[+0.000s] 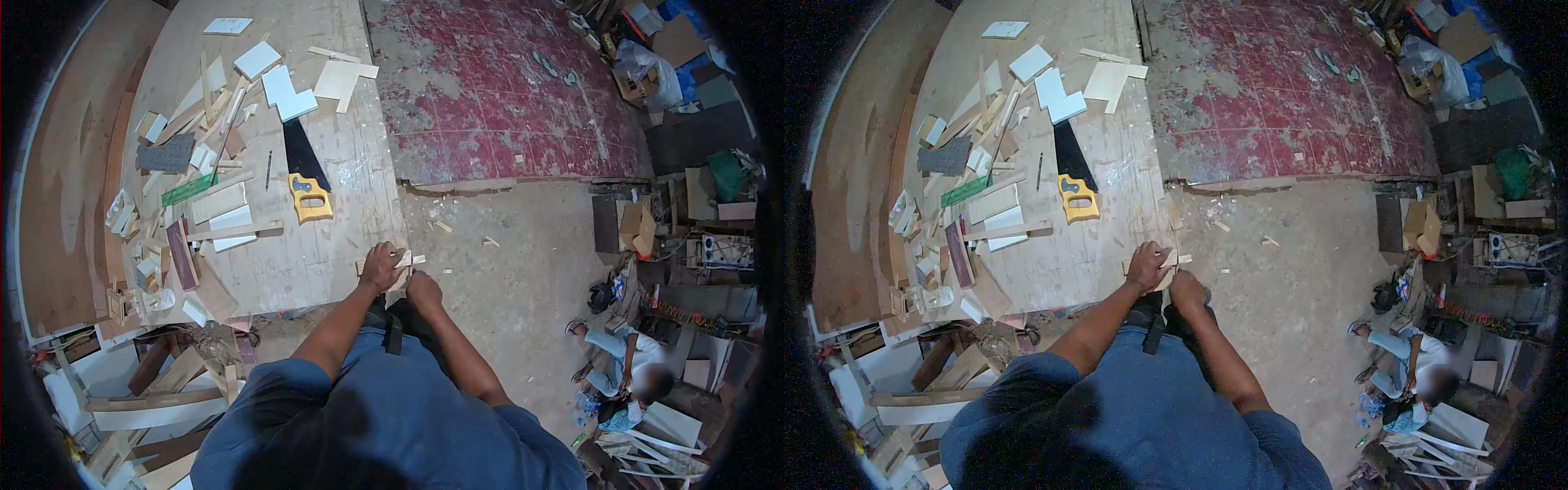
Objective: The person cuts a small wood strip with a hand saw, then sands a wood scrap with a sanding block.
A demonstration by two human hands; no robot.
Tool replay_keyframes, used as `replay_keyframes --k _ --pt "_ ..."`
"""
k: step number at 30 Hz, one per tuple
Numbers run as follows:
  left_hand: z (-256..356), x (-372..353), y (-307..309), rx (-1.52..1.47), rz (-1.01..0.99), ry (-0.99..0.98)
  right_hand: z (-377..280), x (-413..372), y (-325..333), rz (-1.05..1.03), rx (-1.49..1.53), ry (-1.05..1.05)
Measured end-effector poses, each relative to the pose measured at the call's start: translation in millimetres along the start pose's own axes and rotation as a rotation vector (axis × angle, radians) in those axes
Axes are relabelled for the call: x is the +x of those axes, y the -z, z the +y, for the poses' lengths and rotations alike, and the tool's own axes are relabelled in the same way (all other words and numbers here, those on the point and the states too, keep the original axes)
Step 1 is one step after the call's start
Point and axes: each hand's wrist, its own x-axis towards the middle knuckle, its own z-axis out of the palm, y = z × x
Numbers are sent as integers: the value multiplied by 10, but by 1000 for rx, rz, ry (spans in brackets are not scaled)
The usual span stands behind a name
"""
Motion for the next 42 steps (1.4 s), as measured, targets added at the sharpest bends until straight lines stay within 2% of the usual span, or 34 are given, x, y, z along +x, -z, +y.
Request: replay_keyframes --k 3,5,8,13,16,19,21,25,27,30,31,33,34,36,38,42 --pt "7 -13 -10 12 18 -16 17 -83 -17 107 41 29" --pt "-20 -2 -29 25 15 -16 -12 -239 206 -17 -62 81" --pt "-31 -6 -38 -2 31 -34 -31 -252 175 -42 -69 43" --pt "-49 7 -60 24 28 -36 -96 186 105 -52 -6 67" --pt "-54 7 -55 22 34 -60 -176 -47 287 -124 3 5" --pt "-58 14 -72 2 26 -44 -43 -10 24 -92 -43 4" --pt "-41 9 -68 14 44 -44 -58 106 -162 76 98 -70" --pt "-34 1 -57 21 45 -75 -26 -141 20 112 103 -67" --pt "-47 15 -56 -20 62 -94 -92 -333 220 -26 -4 -42" --pt "-33 10 -67 26 53 -68 20 -23 -79 0 -17 61" --pt "-5 -37 -82 24 45 -68 15 -24 -64 -4 -13 56" --pt "-29 20 -48 1 54 -83 -126 55 123 -19 121 -103" --pt "-33 -10 -49 4 49 -87 -133 -19 177 -20 128 -105" --pt "-37 10 -57 -14 54 -76 -91 -102 292 -166 -9 -39" --pt "-53 37 -73 -5 59 -71 -67 -51 205 -173 -46 -80" --pt "-6 0 -58 20 54 -48 32 157 11 -85 57 -21"
